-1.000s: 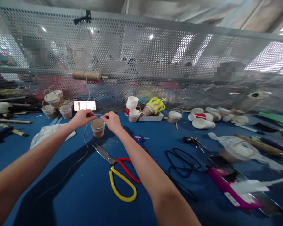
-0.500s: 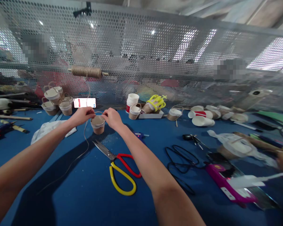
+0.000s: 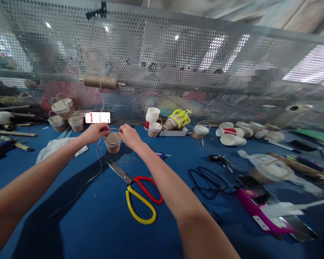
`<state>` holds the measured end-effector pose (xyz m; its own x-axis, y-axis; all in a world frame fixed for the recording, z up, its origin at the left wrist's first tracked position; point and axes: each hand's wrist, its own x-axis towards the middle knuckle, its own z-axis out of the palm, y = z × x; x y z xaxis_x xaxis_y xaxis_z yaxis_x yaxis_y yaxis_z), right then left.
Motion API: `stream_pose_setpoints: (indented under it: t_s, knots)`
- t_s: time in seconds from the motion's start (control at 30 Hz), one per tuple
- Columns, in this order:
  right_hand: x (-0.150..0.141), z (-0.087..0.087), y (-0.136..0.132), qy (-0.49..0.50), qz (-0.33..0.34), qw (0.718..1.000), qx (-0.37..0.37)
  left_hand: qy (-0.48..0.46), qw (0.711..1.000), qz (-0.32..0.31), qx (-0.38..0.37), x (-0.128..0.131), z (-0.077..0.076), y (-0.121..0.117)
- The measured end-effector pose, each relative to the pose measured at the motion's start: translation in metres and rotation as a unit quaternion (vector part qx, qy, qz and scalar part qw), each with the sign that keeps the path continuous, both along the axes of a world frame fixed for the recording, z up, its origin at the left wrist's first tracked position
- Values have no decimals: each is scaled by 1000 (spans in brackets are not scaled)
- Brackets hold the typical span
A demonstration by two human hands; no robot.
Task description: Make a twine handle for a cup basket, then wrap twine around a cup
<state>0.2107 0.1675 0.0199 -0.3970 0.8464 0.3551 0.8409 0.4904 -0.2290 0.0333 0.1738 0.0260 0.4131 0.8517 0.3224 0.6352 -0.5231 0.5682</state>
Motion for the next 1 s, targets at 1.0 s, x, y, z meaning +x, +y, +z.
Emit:
stream_pose_setpoints:
  t_s: [1.0]
  knots:
    - [-7,5,-3,-51,-5,999,-12,-89,995,-3,-50,-3,-13,1]
